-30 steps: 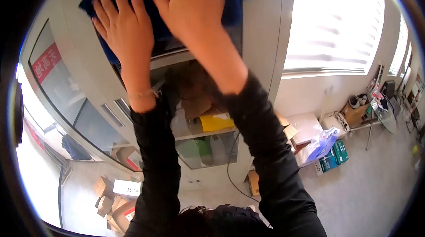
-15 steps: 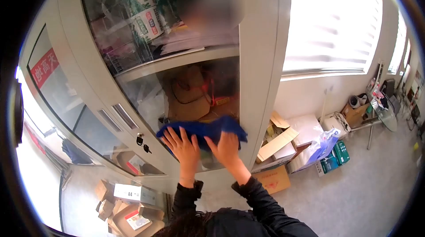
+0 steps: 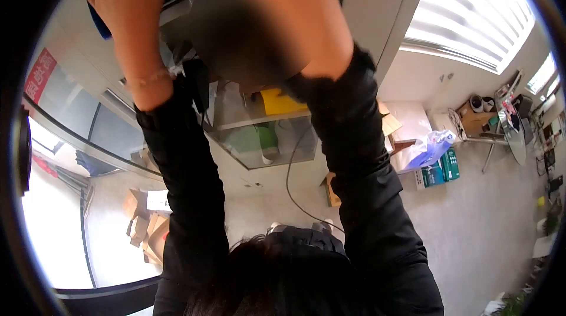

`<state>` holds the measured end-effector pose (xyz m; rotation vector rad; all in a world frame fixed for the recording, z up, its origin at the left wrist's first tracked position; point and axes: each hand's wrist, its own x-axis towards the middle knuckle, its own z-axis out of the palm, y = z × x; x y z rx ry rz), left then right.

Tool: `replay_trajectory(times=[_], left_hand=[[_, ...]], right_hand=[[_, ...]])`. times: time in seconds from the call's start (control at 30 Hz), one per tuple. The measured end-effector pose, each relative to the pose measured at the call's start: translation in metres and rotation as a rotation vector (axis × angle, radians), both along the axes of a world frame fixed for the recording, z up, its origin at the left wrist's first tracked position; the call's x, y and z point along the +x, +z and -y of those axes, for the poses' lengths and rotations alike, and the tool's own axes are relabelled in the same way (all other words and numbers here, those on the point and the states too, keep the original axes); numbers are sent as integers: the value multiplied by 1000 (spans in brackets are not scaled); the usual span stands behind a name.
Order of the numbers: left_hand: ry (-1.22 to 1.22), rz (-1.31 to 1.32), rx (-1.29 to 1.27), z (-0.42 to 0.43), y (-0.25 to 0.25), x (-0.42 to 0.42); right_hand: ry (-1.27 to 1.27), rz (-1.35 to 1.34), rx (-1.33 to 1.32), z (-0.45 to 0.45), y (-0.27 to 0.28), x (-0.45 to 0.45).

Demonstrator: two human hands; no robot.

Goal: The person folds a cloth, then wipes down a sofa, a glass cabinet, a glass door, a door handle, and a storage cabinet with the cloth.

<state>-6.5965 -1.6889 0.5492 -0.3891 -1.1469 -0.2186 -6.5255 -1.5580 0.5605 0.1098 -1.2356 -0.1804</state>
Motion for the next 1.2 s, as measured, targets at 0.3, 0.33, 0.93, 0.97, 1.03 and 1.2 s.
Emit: replay_trajectory(times=[0.3, 0.33, 0.93, 0.97, 1.03, 1.2], left_hand=[[-303, 780, -21, -13, -295, 48], [-269, 813, -87, -11, -348, 51], [-477, 485, -34, -45, -137, 28], [-305, 226, 51, -50, -125, 6], [-56, 74, 66, -47, -135, 2], [-281, 589, -69, -30, -265, 39]], right_hand=[[170, 724, -518, 4, -292, 54], [147, 747, -528, 1, -345, 59], [126, 232, -60, -32, -145, 34], [176, 243, -72, -27, -140, 35], [174, 267, -95, -25, -158, 37], [81, 497, -297, -18, -296, 44]])
